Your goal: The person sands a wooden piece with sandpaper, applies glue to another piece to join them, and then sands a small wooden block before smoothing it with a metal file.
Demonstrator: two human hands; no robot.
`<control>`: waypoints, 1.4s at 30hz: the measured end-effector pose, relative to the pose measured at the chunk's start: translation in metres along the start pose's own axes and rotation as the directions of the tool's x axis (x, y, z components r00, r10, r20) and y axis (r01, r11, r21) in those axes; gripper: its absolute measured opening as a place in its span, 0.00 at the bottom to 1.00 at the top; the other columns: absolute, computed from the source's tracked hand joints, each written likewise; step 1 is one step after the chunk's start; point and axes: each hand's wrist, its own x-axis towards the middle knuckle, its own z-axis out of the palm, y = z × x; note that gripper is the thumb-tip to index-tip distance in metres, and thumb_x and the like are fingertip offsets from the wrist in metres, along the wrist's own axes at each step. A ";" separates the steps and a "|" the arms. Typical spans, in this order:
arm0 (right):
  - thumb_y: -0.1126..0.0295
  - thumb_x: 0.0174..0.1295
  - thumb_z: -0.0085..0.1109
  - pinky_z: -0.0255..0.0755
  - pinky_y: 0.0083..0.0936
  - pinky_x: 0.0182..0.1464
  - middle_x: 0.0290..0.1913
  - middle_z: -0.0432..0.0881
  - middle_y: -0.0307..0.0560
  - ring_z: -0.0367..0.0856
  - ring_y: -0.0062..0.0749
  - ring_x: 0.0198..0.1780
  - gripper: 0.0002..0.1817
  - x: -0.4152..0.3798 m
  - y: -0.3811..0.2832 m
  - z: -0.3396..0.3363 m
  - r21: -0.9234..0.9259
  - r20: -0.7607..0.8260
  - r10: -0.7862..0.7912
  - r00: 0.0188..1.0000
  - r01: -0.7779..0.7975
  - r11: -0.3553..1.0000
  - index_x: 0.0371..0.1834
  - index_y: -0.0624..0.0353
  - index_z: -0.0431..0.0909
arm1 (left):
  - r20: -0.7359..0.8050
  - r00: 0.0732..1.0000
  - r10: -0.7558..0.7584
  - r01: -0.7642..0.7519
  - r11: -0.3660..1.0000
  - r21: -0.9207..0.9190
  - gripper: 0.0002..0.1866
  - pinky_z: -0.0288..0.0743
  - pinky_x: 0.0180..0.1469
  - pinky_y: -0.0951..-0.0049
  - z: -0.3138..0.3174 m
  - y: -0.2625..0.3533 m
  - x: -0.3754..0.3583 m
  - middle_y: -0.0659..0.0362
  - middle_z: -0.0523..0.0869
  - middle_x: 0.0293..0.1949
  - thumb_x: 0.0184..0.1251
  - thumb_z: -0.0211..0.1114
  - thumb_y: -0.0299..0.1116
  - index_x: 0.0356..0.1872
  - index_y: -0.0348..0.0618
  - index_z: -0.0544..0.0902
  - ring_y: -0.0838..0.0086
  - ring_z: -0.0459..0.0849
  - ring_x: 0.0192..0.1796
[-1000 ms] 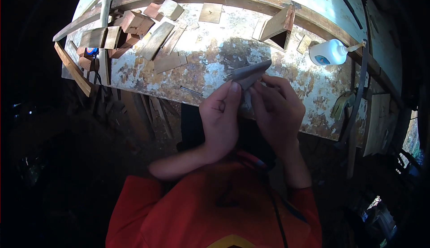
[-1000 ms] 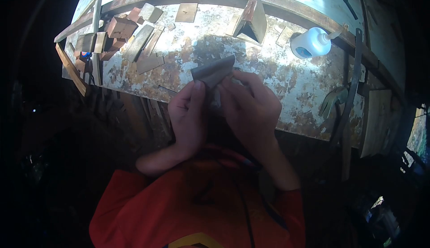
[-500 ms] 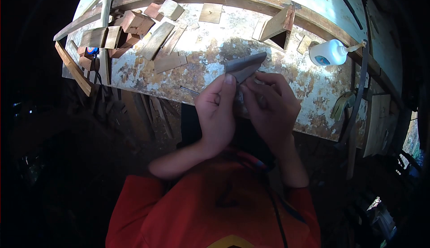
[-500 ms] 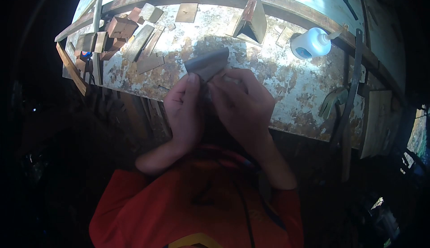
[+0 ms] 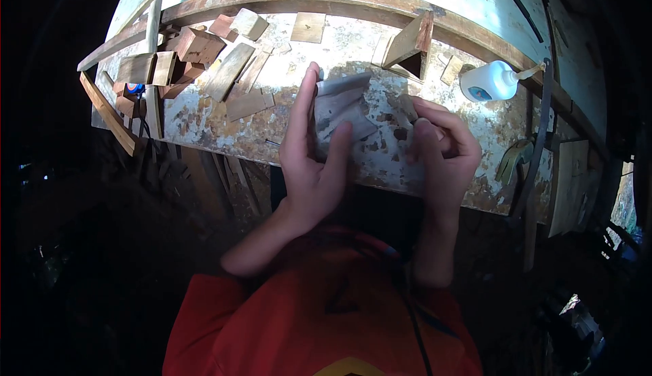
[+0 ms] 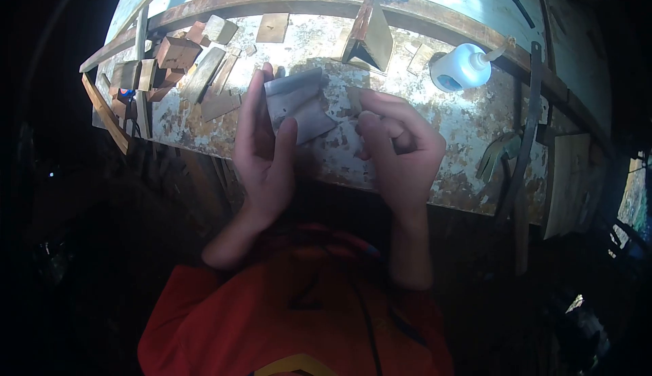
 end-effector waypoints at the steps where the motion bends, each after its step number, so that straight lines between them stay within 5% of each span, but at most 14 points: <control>1: 0.79 0.72 0.67 0.73 0.15 0.30 0.50 0.91 0.54 0.81 0.14 0.29 0.11 -0.002 0.000 -0.005 0.013 0.013 0.003 1.000 -0.003 1.000 0.55 0.70 0.86 | 0.037 0.999 0.007 -0.007 1.000 0.001 0.27 0.59 0.83 0.51 -0.006 -0.003 0.000 0.32 0.66 0.82 0.76 0.66 0.24 0.73 0.27 0.77 0.50 0.63 0.86; 4: 0.76 0.76 0.63 0.73 0.16 0.30 0.48 0.91 0.57 0.80 0.16 0.28 0.12 0.001 0.003 -0.015 0.116 0.069 -0.009 0.998 0.001 0.993 0.58 0.73 0.84 | 0.169 0.962 0.216 -0.267 0.877 0.398 0.29 0.58 0.83 0.43 -0.015 0.009 0.006 0.30 0.66 0.80 0.73 0.69 0.25 0.73 0.28 0.77 0.41 0.65 0.84; 5: 0.75 0.77 0.62 0.73 0.16 0.30 0.45 0.91 0.56 0.79 0.17 0.27 0.13 -0.001 0.002 -0.013 0.195 0.089 0.001 0.996 -0.018 0.981 0.58 0.72 0.83 | 0.176 0.947 0.268 -0.317 0.860 0.400 0.30 0.57 0.82 0.36 -0.013 0.012 0.009 0.32 0.69 0.79 0.66 0.76 0.25 0.70 0.32 0.82 0.36 0.66 0.83; 8: 0.66 0.82 0.56 0.70 0.16 0.29 0.41 0.88 0.54 0.76 0.19 0.24 0.17 -0.005 0.000 -0.010 0.318 0.190 0.064 0.980 -0.123 0.940 0.59 0.71 0.81 | 0.320 0.911 0.262 -0.369 0.864 0.342 0.30 0.59 0.81 0.35 -0.007 0.020 0.013 0.34 0.71 0.79 0.58 0.81 0.27 0.65 0.36 0.86 0.37 0.67 0.82; 9: 0.64 0.82 0.57 0.68 0.16 0.28 0.47 0.89 0.60 0.75 0.20 0.23 0.17 -0.008 0.002 -0.007 0.368 0.213 0.091 0.973 -0.166 0.915 0.59 0.70 0.80 | 0.280 0.925 0.257 -0.341 0.887 0.311 0.28 0.63 0.80 0.36 0.000 0.023 0.014 0.40 0.79 0.74 0.53 0.83 0.26 0.59 0.38 0.90 0.40 0.73 0.80; 12: 0.60 0.84 0.55 0.65 0.15 0.26 0.49 0.90 0.61 0.73 0.20 0.22 0.18 -0.016 0.002 -0.004 0.426 0.245 0.164 0.956 -0.257 0.868 0.57 0.68 0.78 | 0.329 0.899 0.290 -0.387 0.877 0.286 0.24 0.70 0.76 0.38 0.001 0.021 0.017 0.46 0.87 0.66 0.54 0.82 0.24 0.55 0.38 0.91 0.45 0.81 0.74; 18: 0.64 0.84 0.53 0.63 0.14 0.25 0.29 0.83 0.45 0.73 0.16 0.22 0.15 -0.022 0.000 0.002 0.398 0.212 0.254 0.944 -0.321 0.859 0.56 0.68 0.80 | 0.310 0.901 0.304 -0.365 0.917 0.160 0.20 0.82 0.68 0.48 0.003 0.013 0.018 0.51 0.94 0.50 0.55 0.80 0.20 0.52 0.37 0.92 0.53 0.92 0.58; 19: 0.66 0.84 0.54 0.63 0.14 0.26 0.24 0.81 0.42 0.73 0.15 0.22 0.14 -0.023 0.001 0.002 0.376 0.192 0.271 0.943 -0.326 0.867 0.56 0.69 0.81 | 0.294 0.916 0.273 -0.326 0.934 0.145 0.20 0.83 0.65 0.51 0.002 0.014 0.017 0.50 0.94 0.49 0.56 0.80 0.20 0.52 0.37 0.92 0.54 0.93 0.56; 22: 0.73 0.80 0.58 0.65 0.12 0.27 0.32 0.87 0.44 0.76 0.12 0.26 0.09 -0.026 -0.001 -0.003 0.126 0.142 0.201 0.969 -0.219 0.968 0.54 0.68 0.83 | 0.276 0.953 0.125 -0.154 0.984 0.087 0.19 0.85 0.57 0.61 -0.003 0.019 0.015 0.50 0.94 0.45 0.61 0.77 0.19 0.54 0.35 0.91 0.60 0.94 0.49; 25: 0.82 0.72 0.66 0.68 0.11 0.31 0.44 0.90 0.48 0.78 0.12 0.29 0.08 -0.027 -0.013 0.012 0.091 -0.003 0.092 0.996 -0.091 0.992 0.52 0.67 0.86 | 0.331 0.942 -0.050 0.036 0.998 0.046 0.18 0.82 0.47 0.69 -0.012 0.025 0.017 0.50 0.91 0.40 0.67 0.73 0.18 0.58 0.35 0.90 0.65 0.91 0.41; 27: 0.85 0.66 0.70 0.71 0.11 0.33 0.49 0.90 0.50 0.80 0.15 0.31 0.12 -0.023 -0.006 0.005 -0.117 0.137 -0.134 0.981 0.150 0.982 0.52 0.67 0.87 | 0.377 0.923 -0.075 0.055 0.997 0.063 0.18 0.79 0.42 0.72 -0.016 0.026 0.018 0.52 0.89 0.36 0.70 0.70 0.18 0.60 0.35 0.89 0.69 0.88 0.37; 31: 0.86 0.60 0.75 0.75 0.14 0.35 0.51 0.90 0.53 0.86 0.21 0.38 0.17 -0.020 0.002 0.006 -0.225 0.221 -0.317 0.922 0.364 0.904 0.53 0.65 0.89 | 0.391 0.917 -0.076 0.086 0.996 -0.009 0.21 0.77 0.42 0.72 -0.015 0.018 0.015 0.55 0.86 0.36 0.71 0.68 0.17 0.65 0.36 0.87 0.71 0.86 0.38; 34: 0.89 0.58 0.73 0.82 0.24 0.52 0.51 0.91 0.55 0.89 0.32 0.49 0.13 -0.024 -0.005 0.011 -0.268 0.176 -0.277 0.944 0.317 0.910 0.46 0.68 0.88 | 0.384 0.917 -0.106 0.152 0.984 -0.091 0.24 0.78 0.45 0.74 -0.014 0.016 0.012 0.56 0.87 0.39 0.70 0.68 0.16 0.68 0.37 0.86 0.74 0.86 0.42; 42: 0.84 0.54 0.80 0.76 0.17 0.33 0.52 0.91 0.52 0.86 0.19 0.36 0.18 -0.021 0.005 0.009 -0.363 0.238 -0.418 0.876 0.480 0.799 0.49 0.64 0.89 | 0.482 0.807 -0.341 0.520 0.798 -0.306 0.22 0.80 0.52 0.81 -0.018 0.015 0.009 0.60 0.86 0.51 0.79 0.65 0.18 0.72 0.34 0.81 0.83 0.85 0.51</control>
